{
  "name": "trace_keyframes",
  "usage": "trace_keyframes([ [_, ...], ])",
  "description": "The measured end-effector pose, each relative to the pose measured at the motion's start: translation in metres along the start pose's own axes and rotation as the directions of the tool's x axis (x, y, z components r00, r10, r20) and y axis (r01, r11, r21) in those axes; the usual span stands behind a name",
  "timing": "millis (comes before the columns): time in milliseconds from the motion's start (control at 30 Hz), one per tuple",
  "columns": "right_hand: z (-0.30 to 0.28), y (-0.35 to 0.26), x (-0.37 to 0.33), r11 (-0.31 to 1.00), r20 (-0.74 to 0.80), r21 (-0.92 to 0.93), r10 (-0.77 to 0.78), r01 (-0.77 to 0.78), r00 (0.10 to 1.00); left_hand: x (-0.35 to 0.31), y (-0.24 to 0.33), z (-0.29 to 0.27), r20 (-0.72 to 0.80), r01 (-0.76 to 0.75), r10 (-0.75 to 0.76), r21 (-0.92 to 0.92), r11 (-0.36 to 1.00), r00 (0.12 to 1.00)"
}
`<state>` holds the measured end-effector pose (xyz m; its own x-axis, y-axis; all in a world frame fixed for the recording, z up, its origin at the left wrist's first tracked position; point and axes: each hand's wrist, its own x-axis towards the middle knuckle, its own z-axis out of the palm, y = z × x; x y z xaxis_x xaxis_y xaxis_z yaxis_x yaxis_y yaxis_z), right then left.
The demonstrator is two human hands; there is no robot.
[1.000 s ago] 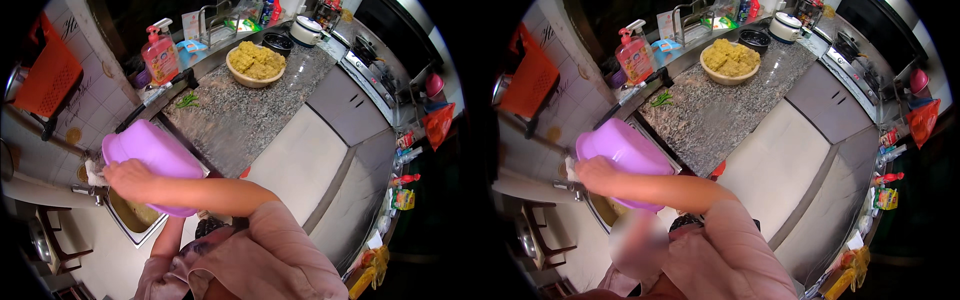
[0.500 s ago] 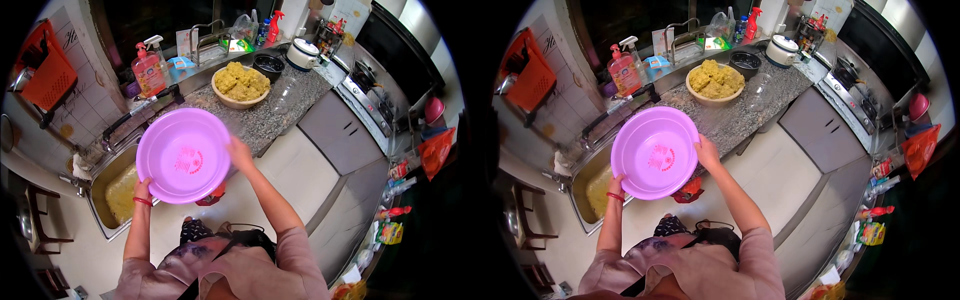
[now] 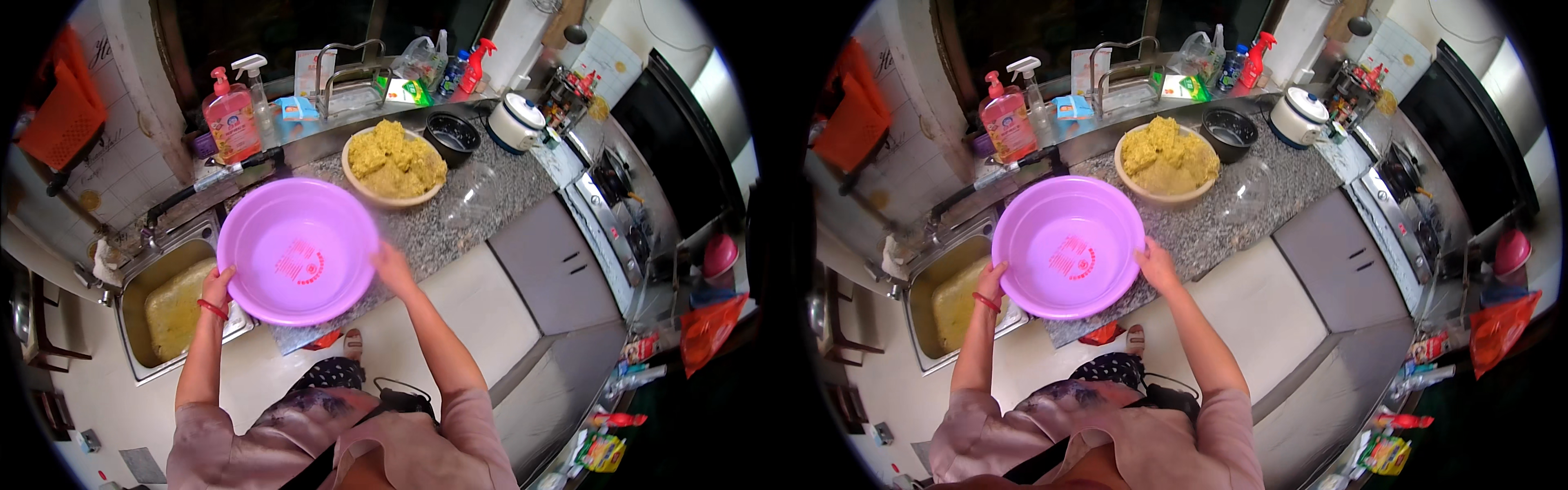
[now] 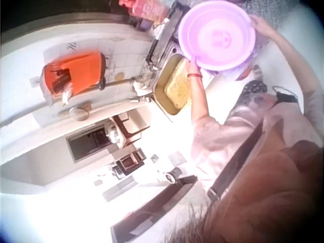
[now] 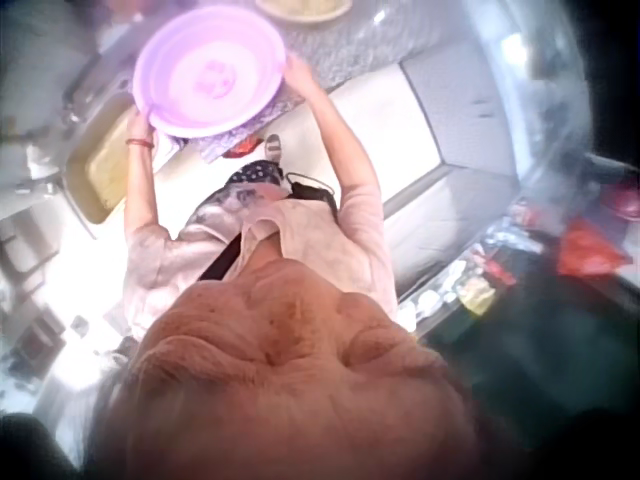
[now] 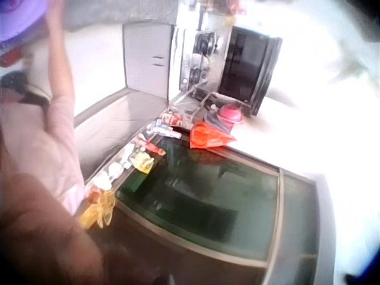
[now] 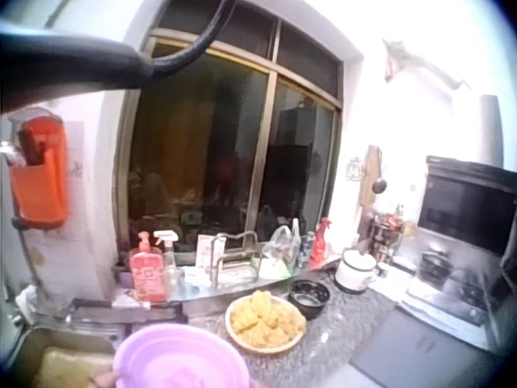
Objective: The person washes a yellow dough-like substance in a pink basin filled with water. They repeatedly knead and squeeze the mixture, then pour the cloudy water into the sink. The person refills the basin with fresh water and continues washing the dough by hand.
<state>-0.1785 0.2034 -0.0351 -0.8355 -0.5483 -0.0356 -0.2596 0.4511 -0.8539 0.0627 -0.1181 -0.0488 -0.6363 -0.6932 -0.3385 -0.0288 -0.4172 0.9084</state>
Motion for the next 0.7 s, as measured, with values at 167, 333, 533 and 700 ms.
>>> trace_keyframes([
  [167,-0.05,-0.005,0.018,0.992,0.251,-0.102,0.097,-0.074,0.963,0.005,-0.015,0.021,0.01,0.038,-0.038,-0.035,0.999,0.999],
  [333,-0.127,-0.021,0.064,0.899,0.159,-0.426,-0.038,0.103,0.987,0.005,-0.022,0.031,0.028,0.107,-0.104,-0.107,0.988,0.994],
  [533,-0.174,-0.025,0.155,0.627,-0.005,-0.75,-0.322,0.209,0.947,-0.005,-0.022,0.052,-0.185,0.051,-0.064,-0.075,0.996,0.981],
  [700,-0.162,0.008,0.214,0.519,0.043,-0.839,-0.236,0.163,0.971,-0.028,-0.022,0.075,-0.39,-0.01,0.018,0.023,1.0,0.92],
])
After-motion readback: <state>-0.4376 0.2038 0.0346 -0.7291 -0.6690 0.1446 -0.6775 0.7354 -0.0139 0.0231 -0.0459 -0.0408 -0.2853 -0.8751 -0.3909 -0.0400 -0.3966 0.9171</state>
